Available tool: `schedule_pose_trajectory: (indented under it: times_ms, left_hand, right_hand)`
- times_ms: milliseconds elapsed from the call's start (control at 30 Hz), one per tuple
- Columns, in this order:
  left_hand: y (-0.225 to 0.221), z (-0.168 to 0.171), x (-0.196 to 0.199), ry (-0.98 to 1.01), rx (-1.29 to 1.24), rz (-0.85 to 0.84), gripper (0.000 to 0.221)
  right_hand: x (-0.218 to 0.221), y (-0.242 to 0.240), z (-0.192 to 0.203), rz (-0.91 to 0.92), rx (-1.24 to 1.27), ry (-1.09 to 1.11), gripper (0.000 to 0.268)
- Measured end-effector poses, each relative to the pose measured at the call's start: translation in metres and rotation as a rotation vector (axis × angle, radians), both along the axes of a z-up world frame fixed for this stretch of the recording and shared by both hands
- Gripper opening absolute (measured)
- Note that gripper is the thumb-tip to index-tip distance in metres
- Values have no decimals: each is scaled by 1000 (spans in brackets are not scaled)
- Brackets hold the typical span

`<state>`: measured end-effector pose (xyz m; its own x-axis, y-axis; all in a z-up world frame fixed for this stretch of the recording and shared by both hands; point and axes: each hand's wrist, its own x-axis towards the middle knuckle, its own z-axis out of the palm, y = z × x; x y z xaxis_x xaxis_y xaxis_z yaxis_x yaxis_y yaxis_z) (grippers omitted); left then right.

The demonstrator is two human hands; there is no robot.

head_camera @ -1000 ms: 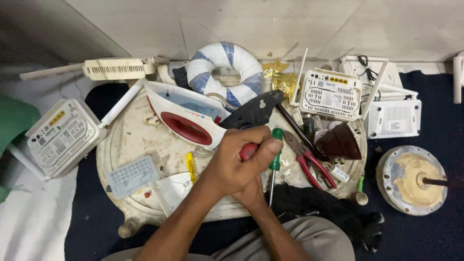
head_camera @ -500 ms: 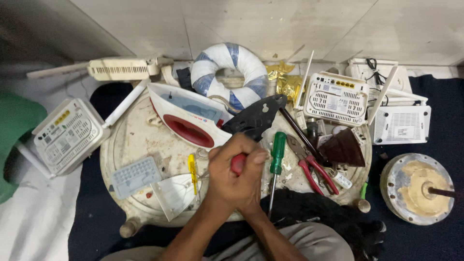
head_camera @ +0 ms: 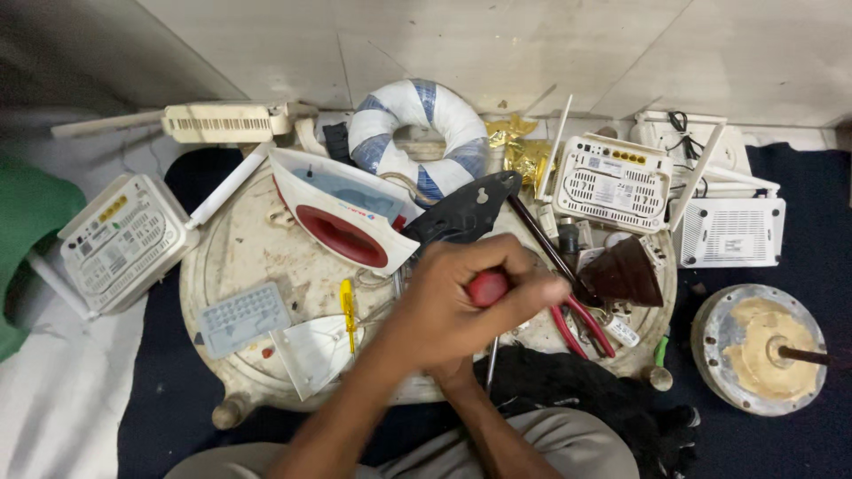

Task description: The person disassembles a clothes iron, removes the back cover, and uses a yellow screwdriver to adjust internal components and wiring. They then switch to a green screwdriver to continue working on the internal mechanism.

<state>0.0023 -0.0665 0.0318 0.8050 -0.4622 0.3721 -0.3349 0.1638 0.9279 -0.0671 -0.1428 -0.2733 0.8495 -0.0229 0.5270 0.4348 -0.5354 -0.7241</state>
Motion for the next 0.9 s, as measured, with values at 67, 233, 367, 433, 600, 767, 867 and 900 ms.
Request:
schedule_pose_trajectory:
  times_ms: [67, 233, 367, 433, 600, 767, 867, 900]
  left_hand:
    - [18, 8, 24, 244, -1, -370, 20]
    - [13, 8, 39, 139, 93, -610, 33]
    - [0, -15, 28, 379, -124, -420, 28]
    - [0, -24, 27, 334, -176, -298, 30]
    - [-12, -29, 9, -35, -17, -34, 33]
    - [-28, -26, -3, -188, 60, 19, 25]
    - [-21, -34, -12, -191, -61, 66, 22]
    - [-16, -34, -14, -212, -117, 88, 22]
  right_hand:
    - [-4, -6, -21, -53, 6, 36, 49]
    - [-1, -4, -43, -105, 22, 78, 29]
    - [-4, -7, -28, -144, -31, 92, 31]
    - [-4, -6, -11, -126, 55, 170, 33]
    - [1, 3, 36, 147, 510, 391, 40]
    - [8, -10, 100, 25, 787, 281, 44]
    - [-8, -28, 142, -29, 818, 148, 47]
    - [-9, -34, 156, 33, 682, 90, 48]
